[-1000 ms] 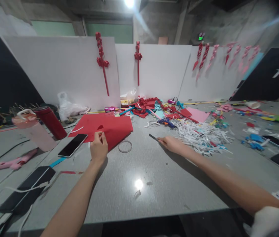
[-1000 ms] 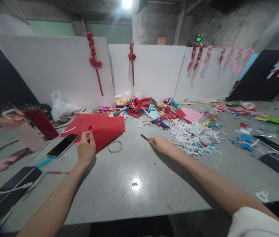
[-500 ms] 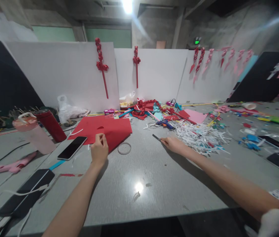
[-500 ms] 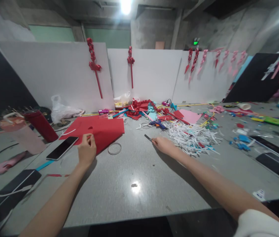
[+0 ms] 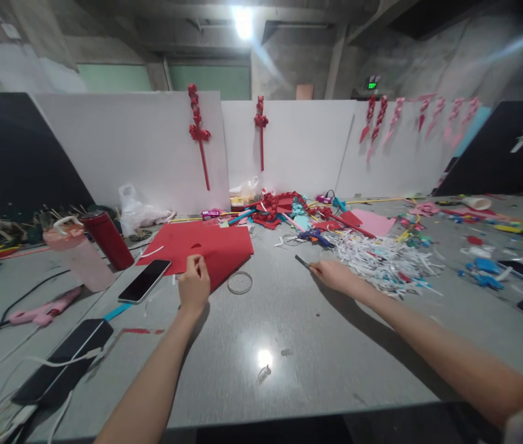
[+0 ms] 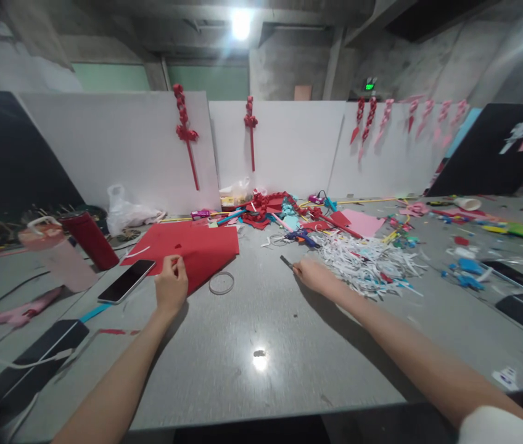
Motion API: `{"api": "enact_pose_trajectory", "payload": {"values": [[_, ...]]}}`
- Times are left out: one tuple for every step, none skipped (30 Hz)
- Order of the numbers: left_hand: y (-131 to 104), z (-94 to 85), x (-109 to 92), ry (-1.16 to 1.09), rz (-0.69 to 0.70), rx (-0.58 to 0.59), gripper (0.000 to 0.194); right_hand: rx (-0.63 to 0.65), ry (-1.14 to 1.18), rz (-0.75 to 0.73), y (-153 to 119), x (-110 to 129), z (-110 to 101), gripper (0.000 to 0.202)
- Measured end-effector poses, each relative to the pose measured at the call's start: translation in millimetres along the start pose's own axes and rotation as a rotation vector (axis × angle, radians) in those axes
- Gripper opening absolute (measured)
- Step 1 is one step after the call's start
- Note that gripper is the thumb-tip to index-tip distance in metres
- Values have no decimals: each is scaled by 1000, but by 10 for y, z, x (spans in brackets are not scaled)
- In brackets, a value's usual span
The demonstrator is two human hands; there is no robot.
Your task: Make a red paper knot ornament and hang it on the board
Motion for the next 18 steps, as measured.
{"api": "enact_pose_trajectory", "payload": {"values": [[0, 4, 3, -4, 3, -4, 25, 2, 1, 2, -74, -12, 29, 41], [-1, 8, 8, -9, 7, -8, 25, -1, -1, 12, -128, -20, 51, 41], [-4, 14, 12, -13, 12, -9, 25, -10, -7, 32, -150, -23, 61, 41], [-9, 20, 17, -17, 16, -5, 25, -22, -15, 55, -138, -18, 57, 42], [-13, 25, 21, -18, 19, 1, 25, -33, -25, 79, -94, -6, 39, 43], [-18, 30, 23, -17, 20, 9, 24, -42, -35, 100, -30, 13, 11, 43], [-21, 35, 24, -14, 20, 17, 24, -49, -42, 110, 41, 39, -22, 44], [-23, 37, 24, -10, 18, 22, 24, -53, -47, 113, 105, 70, -54, 45], [-24, 39, 22, -6, 17, 23, 24, -55, -49, 109, 149, 106, -78, 46], [-23, 39, 18, -3, 17, 20, 24, -59, -55, 108, 165, 146, -92, 47], [-22, 39, 13, -3, 19, 17, 24, -66, -66, 107, 149, 189, -92, 48], [-21, 38, 6, -5, 25, 16, 24, -78, -80, 104, 101, 234, -80, 48], [-21, 36, -1, -10, 34, 17, 24, -93, -98, 100, 28, 282, -59, 48], [-21, 35, -9, -14, 43, 19, 24, -105, -110, 83, -64, 332, -32, 48], [-22, 33, -16, -19, 52, 24, 24, -123, -113, 58, -167, 383, -6, 48], [-23, 32, -22, -23, 58, 29, 24, -135, -105, 19, -273, 434, 16, 48], [-23, 33, -27, -26, 57, 37, 24, -153, -92, -24, -376, 485, 31, 48], [-21, 36, -29, -25, 52, 50, 24, -172, -77, -67, -470, 534, 39, 48]]}}
Point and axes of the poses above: each hand's wrist, its own y-axis towards the middle knuckle, its own z-axis out of the palm, x = y × z, the point moved 1 cm from there along y, towards the middle knuckle, and after that the axes turned 9 degrees about y, right-handed, at the moved point
